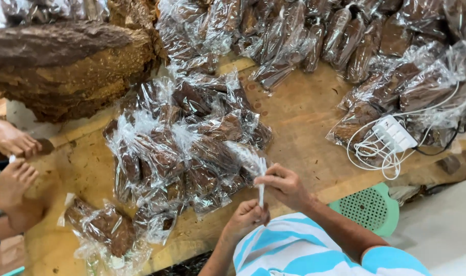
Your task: Packaging brown blocks into individual plastic bags on a wooden table.
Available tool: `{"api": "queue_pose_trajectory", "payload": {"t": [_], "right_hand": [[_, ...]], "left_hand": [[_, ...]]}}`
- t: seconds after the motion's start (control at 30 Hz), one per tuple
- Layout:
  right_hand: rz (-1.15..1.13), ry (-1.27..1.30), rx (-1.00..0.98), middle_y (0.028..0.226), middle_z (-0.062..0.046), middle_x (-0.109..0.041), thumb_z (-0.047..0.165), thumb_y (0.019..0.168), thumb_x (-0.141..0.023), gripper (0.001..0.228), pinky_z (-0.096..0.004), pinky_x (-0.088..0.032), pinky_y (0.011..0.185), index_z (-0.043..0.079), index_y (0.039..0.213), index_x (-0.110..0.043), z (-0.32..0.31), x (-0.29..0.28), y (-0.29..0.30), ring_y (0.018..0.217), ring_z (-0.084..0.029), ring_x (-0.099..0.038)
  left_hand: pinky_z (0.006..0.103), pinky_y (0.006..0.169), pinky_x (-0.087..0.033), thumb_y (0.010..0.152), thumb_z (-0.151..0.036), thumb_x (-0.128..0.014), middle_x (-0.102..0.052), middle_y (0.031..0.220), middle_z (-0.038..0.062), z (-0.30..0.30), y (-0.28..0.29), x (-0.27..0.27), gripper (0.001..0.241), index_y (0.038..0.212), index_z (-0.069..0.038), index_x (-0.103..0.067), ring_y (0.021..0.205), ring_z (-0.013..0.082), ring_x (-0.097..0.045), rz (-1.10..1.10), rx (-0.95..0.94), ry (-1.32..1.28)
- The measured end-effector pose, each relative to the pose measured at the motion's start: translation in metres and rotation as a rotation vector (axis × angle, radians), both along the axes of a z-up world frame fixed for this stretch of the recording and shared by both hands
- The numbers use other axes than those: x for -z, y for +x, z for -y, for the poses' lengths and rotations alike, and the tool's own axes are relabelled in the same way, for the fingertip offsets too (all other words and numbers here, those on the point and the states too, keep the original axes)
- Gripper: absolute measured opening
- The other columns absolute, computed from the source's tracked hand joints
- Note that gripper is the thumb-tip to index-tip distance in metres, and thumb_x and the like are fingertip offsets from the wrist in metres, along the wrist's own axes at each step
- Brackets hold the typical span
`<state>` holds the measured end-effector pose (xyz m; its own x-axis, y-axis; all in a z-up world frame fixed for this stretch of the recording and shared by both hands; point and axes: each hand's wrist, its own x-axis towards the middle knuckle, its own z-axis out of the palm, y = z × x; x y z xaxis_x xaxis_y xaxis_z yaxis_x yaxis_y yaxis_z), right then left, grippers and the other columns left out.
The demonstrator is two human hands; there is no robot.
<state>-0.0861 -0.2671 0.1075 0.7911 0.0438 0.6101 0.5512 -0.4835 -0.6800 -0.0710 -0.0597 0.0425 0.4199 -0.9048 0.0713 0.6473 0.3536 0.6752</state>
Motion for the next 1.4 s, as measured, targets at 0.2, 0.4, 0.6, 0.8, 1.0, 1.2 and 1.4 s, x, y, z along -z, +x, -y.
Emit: {"api": "queue_pose_trajectory", "payload": {"t": [0.2,0.4,0.6,0.8,1.0,1.2,1.4], "right_hand": [[-0.182,0.393,-0.672,0.102,-0.009,-0.061,-0.016,0.098,-0.06,0.033,-0.032,-0.052,0.074,0.007,0.115,-0.076,-0.017,-0.021,0.0,0.085,-0.022,-0.061],[-0.169,0.086,-0.779,0.102,0.007,-0.07,0.022,0.105,-0.065,0.014,-0.042,-0.033,0.113,0.021,0.103,-0.078,0.018,-0.052,0.014,0.117,-0.023,-0.052],[-0.178,-0.019,-0.764,0.102,0.008,-0.071,0.019,0.104,-0.067,0.013,-0.053,-0.021,0.119,0.026,0.103,-0.078,0.035,-0.065,0.011,0.104,-0.017,-0.061],[-0.223,-0.264,-0.49,0.094,0.009,-0.068,0.015,0.092,-0.074,0.009,-0.046,-0.025,0.114,0.02,0.085,-0.077,0.026,-0.042,0.006,0.104,-0.021,-0.048],[-0.433,0.03,0.068,0.09,0.007,-0.072,0.012,0.075,-0.082,0.024,-0.051,-0.029,0.116,0.028,0.093,-0.083,-0.002,0.08,-0.003,0.102,-0.017,-0.062],[-0.721,0.359,0.403,0.087,0.008,-0.078,0.02,0.084,-0.082,0.019,-0.037,-0.042,0.105,0.026,0.103,-0.083,-0.028,0.099,-0.005,0.094,-0.014,-0.066],[-0.863,0.572,0.359,0.087,0.001,-0.079,0.01,0.091,-0.069,0.025,-0.035,-0.029,0.117,0.018,0.108,-0.085,-0.03,0.119,0.003,0.092,-0.009,-0.059]], "left_hand": [[0.0277,0.078,-0.046,0.1,-0.007,-0.069,-0.062,0.1,0.007,0.009,0.022,-0.01,0.028,0.126,-0.002,-0.06,0.089,0.0144,-0.059,0.0,0.042,-0.161],[0.0386,0.113,-0.049,0.101,-0.012,-0.072,-0.061,0.134,0.011,-0.004,0.054,-0.112,0.044,0.14,-0.006,-0.053,0.122,0.023,-0.061,0.617,-0.215,-0.112],[0.0359,0.07,-0.046,0.108,-0.025,-0.058,-0.057,0.074,0.002,0.01,0.079,-0.115,0.027,0.087,-0.008,-0.06,0.06,0.0165,-0.051,1.601,-0.081,0.208],[0.0398,0.081,-0.044,0.096,-0.022,-0.062,-0.061,0.09,0.007,0.009,0.072,-0.13,0.016,0.103,-0.008,-0.058,0.078,0.0213,-0.058,1.785,0.117,0.478],[0.0429,0.053,-0.049,0.106,-0.038,-0.055,-0.054,0.056,0.01,0.011,0.058,-0.001,0.04,0.074,-0.014,-0.056,0.056,0.0349,-0.067,1.475,-0.371,1.005],[0.0382,0.068,-0.055,0.107,-0.038,-0.055,-0.073,0.07,0.014,0.026,0.044,0.041,0.042,0.078,-0.009,-0.065,0.068,0.0275,-0.072,0.675,-0.518,1.068],[0.0362,0.061,-0.054,0.1,-0.027,-0.068,-0.069,0.07,0.014,0.038,0.032,0.004,0.022,0.089,-0.009,-0.072,0.064,0.0222,-0.064,0.661,-0.654,0.984]]}}
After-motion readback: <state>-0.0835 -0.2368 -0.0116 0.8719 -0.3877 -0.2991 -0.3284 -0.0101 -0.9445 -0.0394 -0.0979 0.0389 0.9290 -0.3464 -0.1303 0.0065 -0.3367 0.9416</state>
